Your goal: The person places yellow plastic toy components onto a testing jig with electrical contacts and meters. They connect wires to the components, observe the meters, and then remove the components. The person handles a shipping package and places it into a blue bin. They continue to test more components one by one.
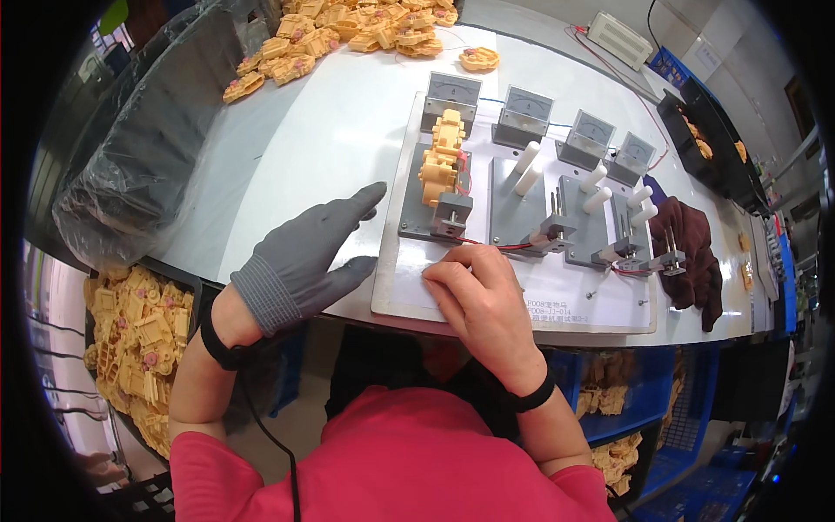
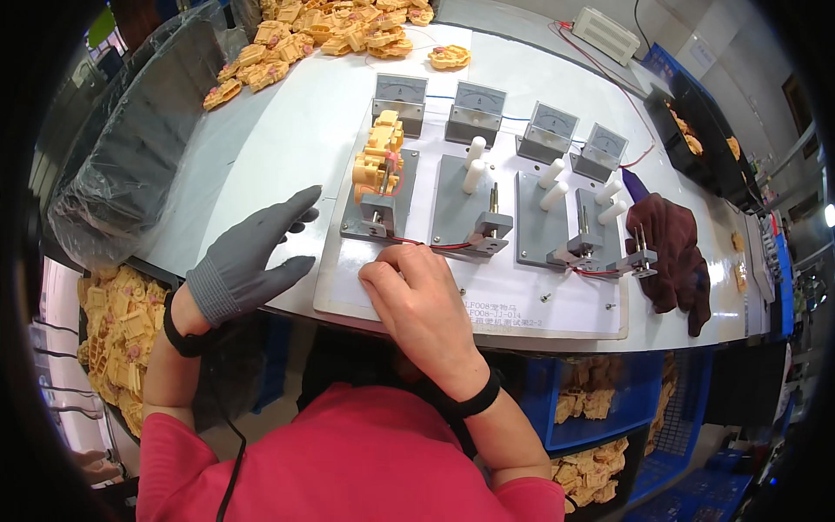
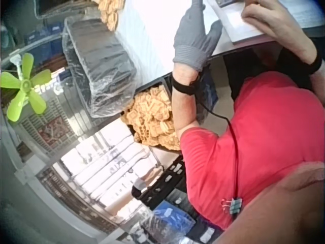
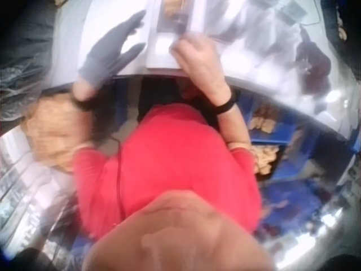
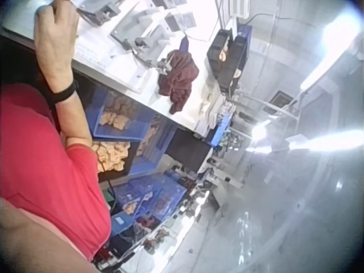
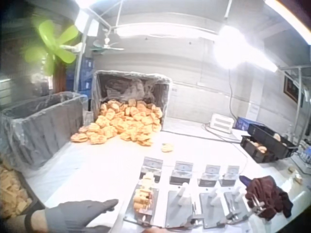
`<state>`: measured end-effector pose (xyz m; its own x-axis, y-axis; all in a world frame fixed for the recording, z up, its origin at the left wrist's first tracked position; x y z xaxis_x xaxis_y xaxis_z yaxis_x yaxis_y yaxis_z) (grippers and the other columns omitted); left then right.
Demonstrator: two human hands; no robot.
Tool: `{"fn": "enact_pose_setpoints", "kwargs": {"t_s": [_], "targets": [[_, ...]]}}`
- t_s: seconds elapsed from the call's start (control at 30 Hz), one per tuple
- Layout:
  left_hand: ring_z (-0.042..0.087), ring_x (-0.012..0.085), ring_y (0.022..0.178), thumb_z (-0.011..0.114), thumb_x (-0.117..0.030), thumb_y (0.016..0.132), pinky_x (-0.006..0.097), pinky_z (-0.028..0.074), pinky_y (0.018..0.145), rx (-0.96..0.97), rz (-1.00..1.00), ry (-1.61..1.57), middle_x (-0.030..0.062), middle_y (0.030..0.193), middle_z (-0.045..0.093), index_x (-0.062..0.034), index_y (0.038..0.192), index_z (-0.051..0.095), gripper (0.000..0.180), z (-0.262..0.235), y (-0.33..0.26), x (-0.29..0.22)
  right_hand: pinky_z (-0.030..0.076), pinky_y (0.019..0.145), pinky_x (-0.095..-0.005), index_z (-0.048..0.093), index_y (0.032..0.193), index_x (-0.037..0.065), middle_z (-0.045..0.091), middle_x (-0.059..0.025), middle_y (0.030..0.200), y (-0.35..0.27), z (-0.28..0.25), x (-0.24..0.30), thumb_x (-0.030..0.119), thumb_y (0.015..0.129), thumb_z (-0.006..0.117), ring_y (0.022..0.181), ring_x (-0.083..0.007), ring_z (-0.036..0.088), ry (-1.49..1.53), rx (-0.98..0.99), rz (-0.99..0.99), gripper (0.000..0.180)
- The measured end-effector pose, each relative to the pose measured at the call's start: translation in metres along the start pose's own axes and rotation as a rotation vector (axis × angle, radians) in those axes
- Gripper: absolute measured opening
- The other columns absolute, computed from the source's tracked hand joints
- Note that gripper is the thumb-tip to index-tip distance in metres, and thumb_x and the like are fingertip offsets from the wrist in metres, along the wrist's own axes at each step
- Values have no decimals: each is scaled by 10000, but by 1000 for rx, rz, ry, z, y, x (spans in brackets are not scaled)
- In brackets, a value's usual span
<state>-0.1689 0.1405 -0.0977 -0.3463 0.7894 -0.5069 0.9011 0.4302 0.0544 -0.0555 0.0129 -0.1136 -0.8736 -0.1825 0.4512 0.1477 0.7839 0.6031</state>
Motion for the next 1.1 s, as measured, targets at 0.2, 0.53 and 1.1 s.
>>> {"fn": "enact_pose_setpoints", "kwargs": {"t_s": [0.2, 0.53, 1.1], "targets": [[590, 288, 1101, 668, -145, 857, 380, 470, 963, 5, -26, -39, 160, 1238, 602, -103, 1485, 330, 714, -1, 2, -1, 447, 767, -369, 625, 892, 53, 561, -64, 921, -1, 1, 0, 63, 806, 693, 856, -247, 559, 5, -1, 4, 110], [589, 286, 1108, 670, -155, 865, 381, 472, 970, 5, -26, -43, 167, 1245, 597, -95, 1481, 335, 704, 1, 0, 1, 452, 781, -374, 629, 885, 42, 566, -76, 910, -1, -3, -2, 76, 806, 706, 867, -257, 560, 35, -38, 40, 115], [588, 272, 1130, 658, -163, 873, 366, 481, 946, -7, -21, -53, 158, 1266, 593, -102, 1482, 341, 689, -2, -5, -2, 450, 790, -374, 629, 860, 20, 551, -87, 887, -1, 0, -6, 69, 823, 690, 853, -274, 544, 30, -49, 111, 87]]}}
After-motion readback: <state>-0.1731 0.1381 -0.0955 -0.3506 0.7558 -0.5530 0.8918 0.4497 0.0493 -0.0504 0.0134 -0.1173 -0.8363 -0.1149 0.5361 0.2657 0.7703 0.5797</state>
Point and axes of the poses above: each hand's wrist, its own y-axis towards the middle knuckle, its own z-axis out of the palm, x = y × z, the point moved 8 cm from there along y, towards the middle knuckle
